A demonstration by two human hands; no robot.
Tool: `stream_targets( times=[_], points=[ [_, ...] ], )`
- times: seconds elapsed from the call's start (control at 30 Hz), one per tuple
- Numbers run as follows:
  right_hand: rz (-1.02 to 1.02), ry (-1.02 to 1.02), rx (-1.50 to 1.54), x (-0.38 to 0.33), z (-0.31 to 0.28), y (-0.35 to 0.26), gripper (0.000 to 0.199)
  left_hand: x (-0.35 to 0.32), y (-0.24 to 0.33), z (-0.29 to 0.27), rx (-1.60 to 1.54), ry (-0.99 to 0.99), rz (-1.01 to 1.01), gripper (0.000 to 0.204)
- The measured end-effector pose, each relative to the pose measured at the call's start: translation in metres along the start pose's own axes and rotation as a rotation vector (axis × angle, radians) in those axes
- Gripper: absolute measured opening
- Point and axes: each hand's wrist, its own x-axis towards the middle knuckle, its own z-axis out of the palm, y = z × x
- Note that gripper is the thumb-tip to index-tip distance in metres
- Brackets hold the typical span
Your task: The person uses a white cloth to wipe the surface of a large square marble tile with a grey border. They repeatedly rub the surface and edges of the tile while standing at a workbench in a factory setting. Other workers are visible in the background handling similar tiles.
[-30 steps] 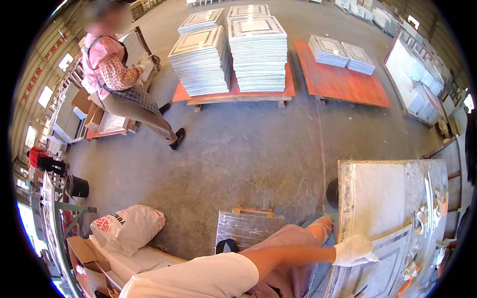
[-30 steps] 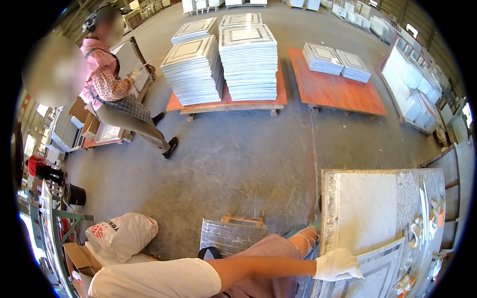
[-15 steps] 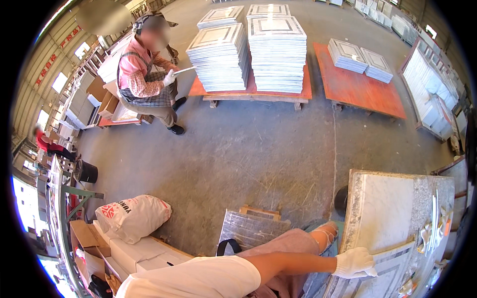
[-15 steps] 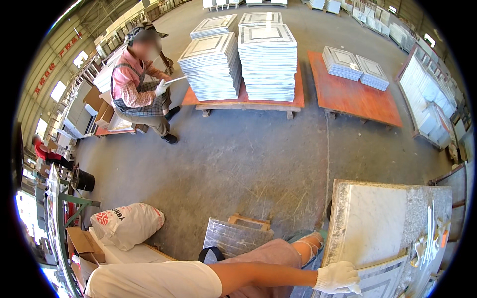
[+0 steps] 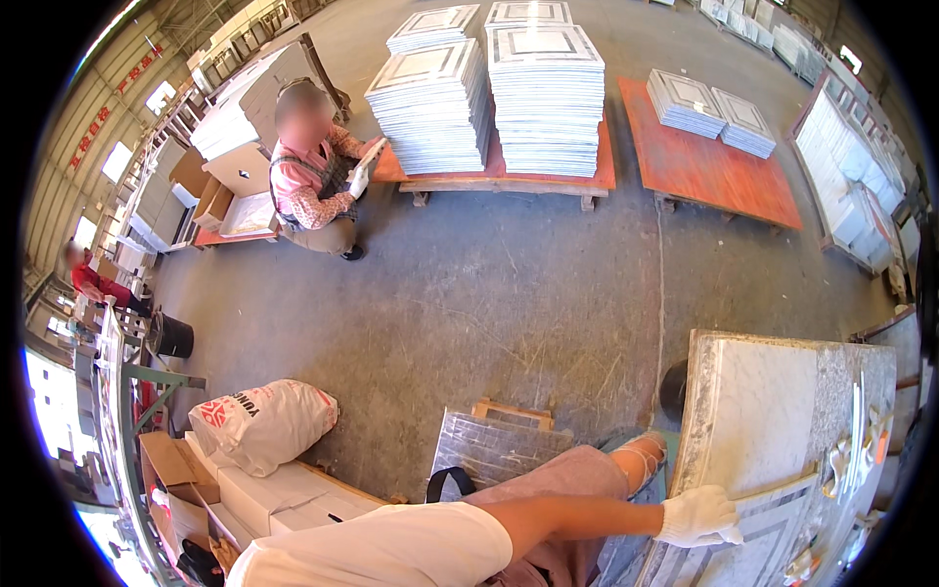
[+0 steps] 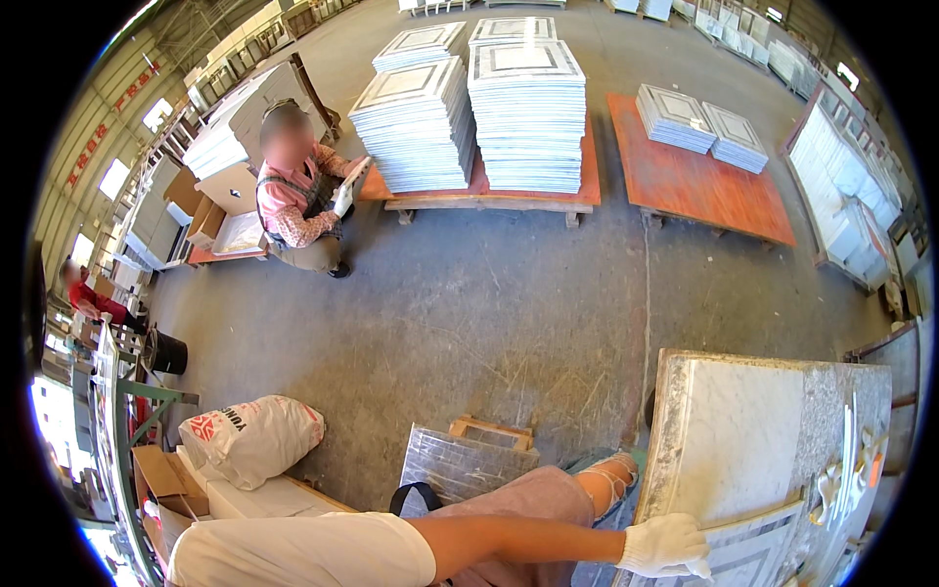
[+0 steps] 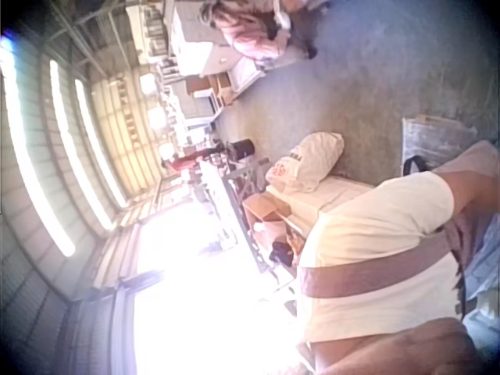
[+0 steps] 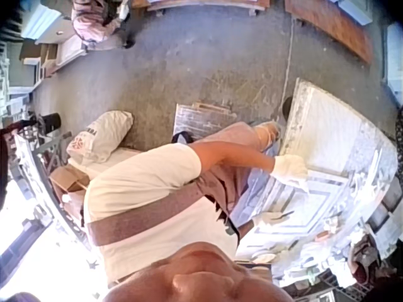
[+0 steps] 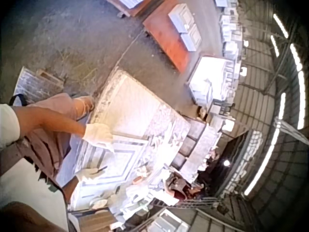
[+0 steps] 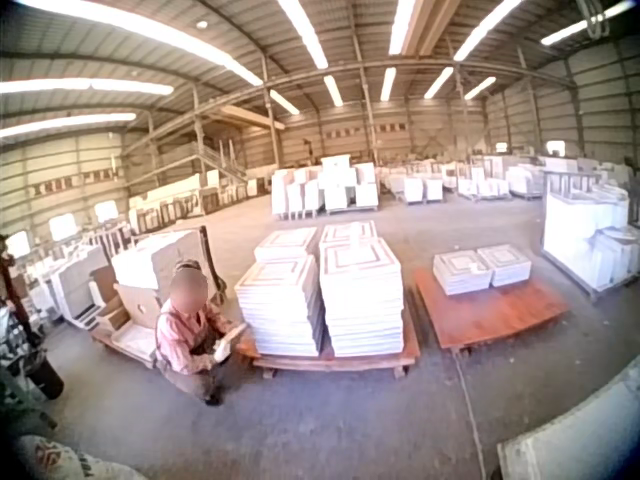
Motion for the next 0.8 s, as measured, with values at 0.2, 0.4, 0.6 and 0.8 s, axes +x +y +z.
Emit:
stream_targets(
  times=[0.2,0.4,0.6,0.8],
  points=[
    [-0.010,0.008,-0.033,-0.006,0.005,0.014,0.033,-0.001,-0.002,0.000,-0.040,-0.028,0.033,0.024],
    [-0.020,0.017,-0.069,-0.012,0.006,0.027,0.033,-0.001,0.001,-0.001,-0.018,-0.016,0.032,0.026],
    [-0.030,0.023,-0.106,-0.011,0.001,0.020,0.032,-0.001,0.000,0.001,-0.013,-0.010,0.032,0.025],
    [-0.031,0.023,-0.106,-0.012,0.005,0.027,0.033,0.000,0.001,-0.002,-0.031,-0.047,-0.001,0.025]
  ],
)
